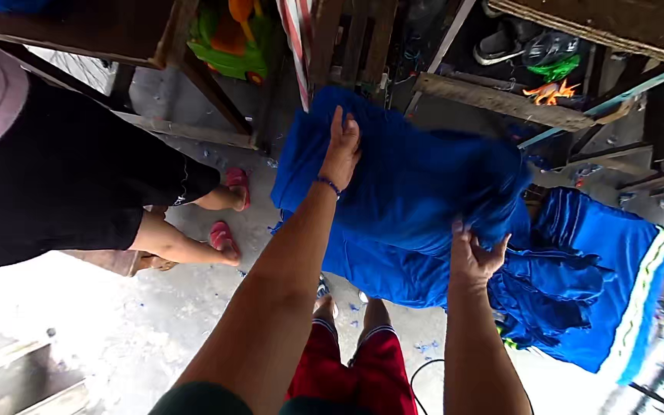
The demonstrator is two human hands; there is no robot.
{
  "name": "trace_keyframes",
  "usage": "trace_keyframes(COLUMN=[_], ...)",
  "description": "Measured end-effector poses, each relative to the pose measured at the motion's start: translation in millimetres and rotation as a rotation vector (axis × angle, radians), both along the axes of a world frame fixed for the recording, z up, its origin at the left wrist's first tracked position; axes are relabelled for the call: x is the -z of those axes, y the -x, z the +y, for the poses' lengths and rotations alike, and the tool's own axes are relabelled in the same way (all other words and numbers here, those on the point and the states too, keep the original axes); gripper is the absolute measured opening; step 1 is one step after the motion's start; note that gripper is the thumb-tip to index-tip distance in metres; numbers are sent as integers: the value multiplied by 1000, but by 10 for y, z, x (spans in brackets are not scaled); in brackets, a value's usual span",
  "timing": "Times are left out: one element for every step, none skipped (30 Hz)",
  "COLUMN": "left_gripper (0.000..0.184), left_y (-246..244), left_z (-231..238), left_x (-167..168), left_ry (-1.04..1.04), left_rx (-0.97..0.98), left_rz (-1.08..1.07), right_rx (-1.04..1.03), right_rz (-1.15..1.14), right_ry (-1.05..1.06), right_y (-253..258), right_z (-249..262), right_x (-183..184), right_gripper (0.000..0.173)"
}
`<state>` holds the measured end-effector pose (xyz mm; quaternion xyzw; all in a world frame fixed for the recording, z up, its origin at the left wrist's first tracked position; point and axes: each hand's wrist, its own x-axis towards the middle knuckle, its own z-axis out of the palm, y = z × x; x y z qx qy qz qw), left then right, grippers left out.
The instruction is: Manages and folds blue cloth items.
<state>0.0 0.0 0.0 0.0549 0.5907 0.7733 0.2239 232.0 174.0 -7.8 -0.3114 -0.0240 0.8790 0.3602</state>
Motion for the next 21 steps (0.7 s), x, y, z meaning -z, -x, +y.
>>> trace_keyframes(left_gripper=[72,66,62,56,51,44,39,37,39,46,55,65,76,86,95,103,110,116,119,119,116], left_y=[92,111,71,-9,-188,-435,-714,-1005,-1248,-1390,-1466,-1504,-1487,-1409,-1298,-1176,-1057,-935,-798,-657,-525], left_z=[92,143,167,167,128,60,-30,-154,-297,-424,-551,-683,-798,-876,-919,-936,-933,-927,-919,-893,-852], left_x=[115,176,165,141,135,130,127,131,158,197,228,246,261,267,274,285,299,277,223,164,105], left_ry=[113,249,390,504,595,668,727,796,864,921,979,1034,1073,1085,1088,1092,1115,1188,1300,1386,1425], left_rx=[3,18,26,7,-42,-119,-215,-302,-378,-444,-473,-457,-414,-371,-341,-318,-297,-249,-180,-122,-74], left_rz=[14,69,174,310,443,545,590,571,508,423,338,283,267,267,279,281,283,257,217,199,197], right_rx=[-11,-51,-101,-146,-177,-190,-204,-214,-222,-221,-204,-190,-191,-209,-246,-297,-361,-419,-456,-467,-453], right_rz=[-22,-64,-105,-144,-186,-221,-251,-280,-294,-294,-277,-273,-278,-297,-324,-366,-432,-497,-548,-586,-612], right_ry=[20,2,-29,-57,-76,-70,-49,-5,46,104,178,250,309,340,346,336,302,261,223,177,128], right_y=[165,291,406,492,512,504,498,477,442,428,397,334,288,281,285,288,293,301,318,337,347], right_z=[141,258,354,418,449,475,506,528,555,603,655,710,768,818,850,865,866,850,819,775,720], right_x=[138,295,420,499,531,531,499,447,384,312,241,206,199,200,207,220,231,228,221,201,176], right_gripper=[64,65,61,56,51,46,43,40,37,33,30,29,28,26,26,27,28,29,29,28,28])
